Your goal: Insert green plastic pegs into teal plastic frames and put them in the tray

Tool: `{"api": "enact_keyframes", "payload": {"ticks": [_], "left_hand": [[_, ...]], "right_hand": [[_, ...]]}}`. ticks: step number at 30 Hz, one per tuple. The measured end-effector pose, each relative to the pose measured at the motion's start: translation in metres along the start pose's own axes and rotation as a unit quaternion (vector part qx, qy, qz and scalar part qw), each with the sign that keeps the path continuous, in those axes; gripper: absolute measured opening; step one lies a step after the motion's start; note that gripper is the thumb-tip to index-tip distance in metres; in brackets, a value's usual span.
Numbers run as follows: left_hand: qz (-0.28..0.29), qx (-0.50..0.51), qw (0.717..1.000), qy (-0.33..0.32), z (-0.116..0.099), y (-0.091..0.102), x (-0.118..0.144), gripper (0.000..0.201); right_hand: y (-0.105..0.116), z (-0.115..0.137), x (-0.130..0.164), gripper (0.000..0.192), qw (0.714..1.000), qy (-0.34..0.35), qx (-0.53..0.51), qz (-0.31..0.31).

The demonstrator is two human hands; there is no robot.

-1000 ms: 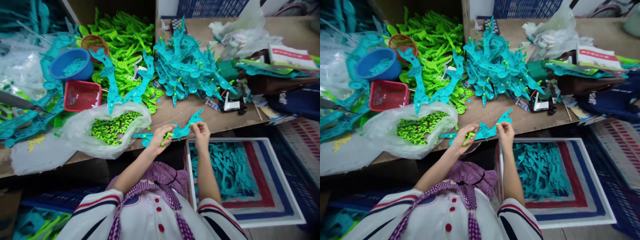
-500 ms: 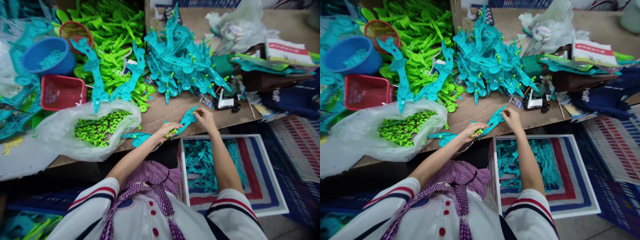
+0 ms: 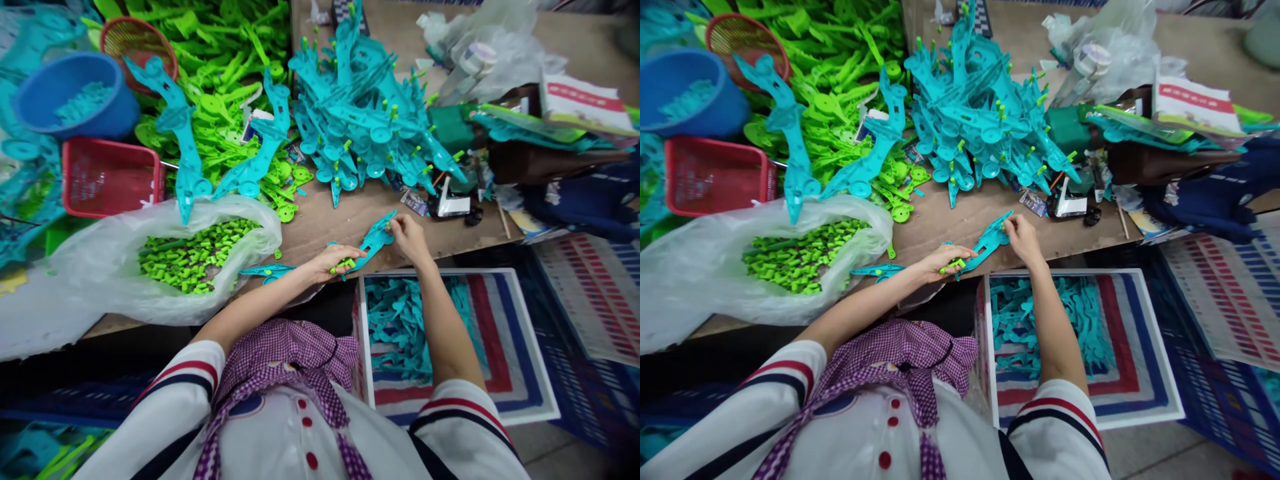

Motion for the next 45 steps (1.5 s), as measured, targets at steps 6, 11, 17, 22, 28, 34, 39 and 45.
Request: {"api": "enact_keyframes", "payload": {"ticks": [6, 11, 17, 22, 28, 34, 39, 45], "left_hand": [[0.021, -0.011, 1.0, -0.017, 0.005, 0.007, -0.005, 0.011], [0.027, -0.025, 0.999, -0.009, 0.004, 0.005, -0.001, 0.012], [0.024, -0.042, 0.999, -0.018, 0.005, 0.006, 0.001, 0.013], [0.033, -0.055, 0.998, -0.029, 0.01, 0.011, -0.005, 0.015], [0.014, -0.039, 0.998, -0.05, 0.009, 0.007, -0.001, 0.014], [0.015, 0.055, 0.998, -0.018, 0.022, 0.019, 0.087, 0.022], [-0.099, 0.134, 0.986, 0.007, 0.079, 0.078, 0.194, 0.025], [-0.238, 0.224, 0.944, -0.041, 0.11, 0.12, 0.258, 0.023]], "right_hand": [[0.001, -0.007, 0.006, 0.03, 0.999, -0.028, -0.046, 0.011], [0.0, 0.0, 0.002, 0.024, 0.998, 0.037, 0.041, 0.02], [-0.007, 0.008, -0.005, 0.024, 0.976, 0.125, 0.169, 0.061], [-0.011, 0.0, -0.003, 0.024, 0.985, 0.122, 0.122, 0.032], [0.0, 0.018, 0.019, 0.039, 0.987, 0.101, 0.121, -0.017], [-0.03, 0.062, 0.083, 0.056, 0.953, 0.206, 0.199, 0.1], [-0.054, 0.072, 0.083, 0.059, 0.93, 0.213, 0.254, 0.16], [-0.055, 0.073, 0.069, 0.05, 0.908, 0.247, 0.275, 0.199]]}}
Point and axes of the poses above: each hand's wrist, its own x-axis away from the middle knuckle, its own y-axis out of the back of the hand, z = x × y, the point moved 2 cm from there along -x, towards the middle knuckle, and after that the axes turned 3 degrees about y, right-handed, at the moved point
